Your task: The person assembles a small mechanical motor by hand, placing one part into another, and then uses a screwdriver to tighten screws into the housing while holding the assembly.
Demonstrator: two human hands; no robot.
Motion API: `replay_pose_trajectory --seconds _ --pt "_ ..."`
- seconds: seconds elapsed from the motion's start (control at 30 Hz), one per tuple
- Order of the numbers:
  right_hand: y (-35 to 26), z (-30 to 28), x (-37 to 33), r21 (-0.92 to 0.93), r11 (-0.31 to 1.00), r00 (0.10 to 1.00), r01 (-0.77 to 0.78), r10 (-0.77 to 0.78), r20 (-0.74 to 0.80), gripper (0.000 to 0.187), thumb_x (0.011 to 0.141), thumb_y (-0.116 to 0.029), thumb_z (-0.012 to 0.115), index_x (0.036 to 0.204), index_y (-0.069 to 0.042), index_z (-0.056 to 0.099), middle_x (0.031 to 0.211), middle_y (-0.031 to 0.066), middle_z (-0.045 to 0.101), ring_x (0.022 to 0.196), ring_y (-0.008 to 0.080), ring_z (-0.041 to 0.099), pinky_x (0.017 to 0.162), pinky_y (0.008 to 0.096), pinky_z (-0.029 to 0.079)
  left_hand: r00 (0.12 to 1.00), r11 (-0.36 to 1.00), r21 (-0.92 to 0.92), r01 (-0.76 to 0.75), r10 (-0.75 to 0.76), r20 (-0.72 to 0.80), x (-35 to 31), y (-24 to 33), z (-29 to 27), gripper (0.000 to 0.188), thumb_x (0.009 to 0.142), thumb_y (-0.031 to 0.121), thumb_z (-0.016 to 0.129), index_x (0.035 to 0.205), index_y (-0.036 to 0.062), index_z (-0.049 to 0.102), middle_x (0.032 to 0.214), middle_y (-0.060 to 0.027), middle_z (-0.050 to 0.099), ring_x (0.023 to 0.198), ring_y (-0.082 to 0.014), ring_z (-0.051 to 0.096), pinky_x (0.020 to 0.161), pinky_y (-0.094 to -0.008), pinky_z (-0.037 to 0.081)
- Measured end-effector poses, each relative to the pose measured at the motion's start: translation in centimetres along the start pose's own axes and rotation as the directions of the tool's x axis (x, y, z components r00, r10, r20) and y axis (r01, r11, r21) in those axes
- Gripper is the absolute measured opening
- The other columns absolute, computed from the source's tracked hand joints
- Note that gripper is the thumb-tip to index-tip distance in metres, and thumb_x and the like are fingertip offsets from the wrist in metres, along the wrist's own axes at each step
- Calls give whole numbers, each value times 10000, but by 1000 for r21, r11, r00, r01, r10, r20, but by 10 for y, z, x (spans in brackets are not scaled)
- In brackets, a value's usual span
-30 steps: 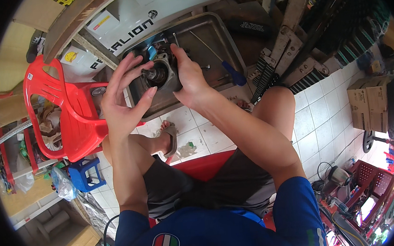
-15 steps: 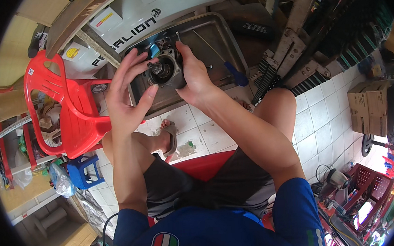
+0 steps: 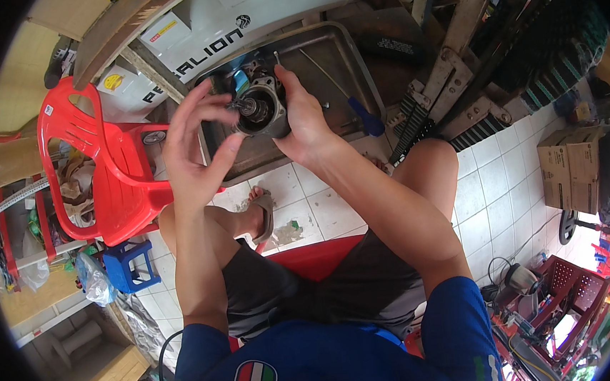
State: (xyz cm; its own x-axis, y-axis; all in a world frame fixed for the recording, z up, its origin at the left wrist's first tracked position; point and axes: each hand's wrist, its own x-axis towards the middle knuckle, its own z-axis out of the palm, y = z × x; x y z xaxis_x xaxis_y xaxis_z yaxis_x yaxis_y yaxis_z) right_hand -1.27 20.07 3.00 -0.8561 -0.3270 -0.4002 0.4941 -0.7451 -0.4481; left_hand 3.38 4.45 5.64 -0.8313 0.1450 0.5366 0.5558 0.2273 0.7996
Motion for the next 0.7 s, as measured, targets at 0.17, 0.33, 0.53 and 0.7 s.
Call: replay_pose_trajectory --seconds 0.17,0.33,0.53,0.7 --pt "-2 -7 5 -30 999 996 -31 33 80 401 1092 -349 321 1388 -106 441 1238 60 599 1126 184 614 972 381 532 1000 998 51 -23 24 -8 1 1 0 785 713 15 811 1411 -39 457 1170 -170 670 1210 -279 582 1096 -426 368" --pt "2 -16 11 40 997 990 -64 58 131 391 1052 -375 434 1257 -68 561 1136 62 650 1040 176 641 940 366 522 997 993 114 -43 36 63 4 11 7 812 696 22 823 1409 -63 443 1157 -182 665 1231 -284 579 1108 -451 364" --pt "1 -14 12 53 995 987 -79 71 141 428 1044 -422 430 1239 -77 590 1141 94 652 1052 194 641 879 360 543 995 996 -3 -88 88 -52 -3 -1 -3 783 618 77 905 1315 9 553 943 -63 701 1112 -241 621 1113 -461 337" --pt "-5 -24 17 59 991 953 -122 100 285 425 1012 -442 491 1183 -74 620 1026 70 682 954 195 663 821 353 555 990 994 8 -110 111 -85 2 4 4 817 587 123 936 1306 15 562 1057 -116 714 1211 -278 575 1104 -479 354"
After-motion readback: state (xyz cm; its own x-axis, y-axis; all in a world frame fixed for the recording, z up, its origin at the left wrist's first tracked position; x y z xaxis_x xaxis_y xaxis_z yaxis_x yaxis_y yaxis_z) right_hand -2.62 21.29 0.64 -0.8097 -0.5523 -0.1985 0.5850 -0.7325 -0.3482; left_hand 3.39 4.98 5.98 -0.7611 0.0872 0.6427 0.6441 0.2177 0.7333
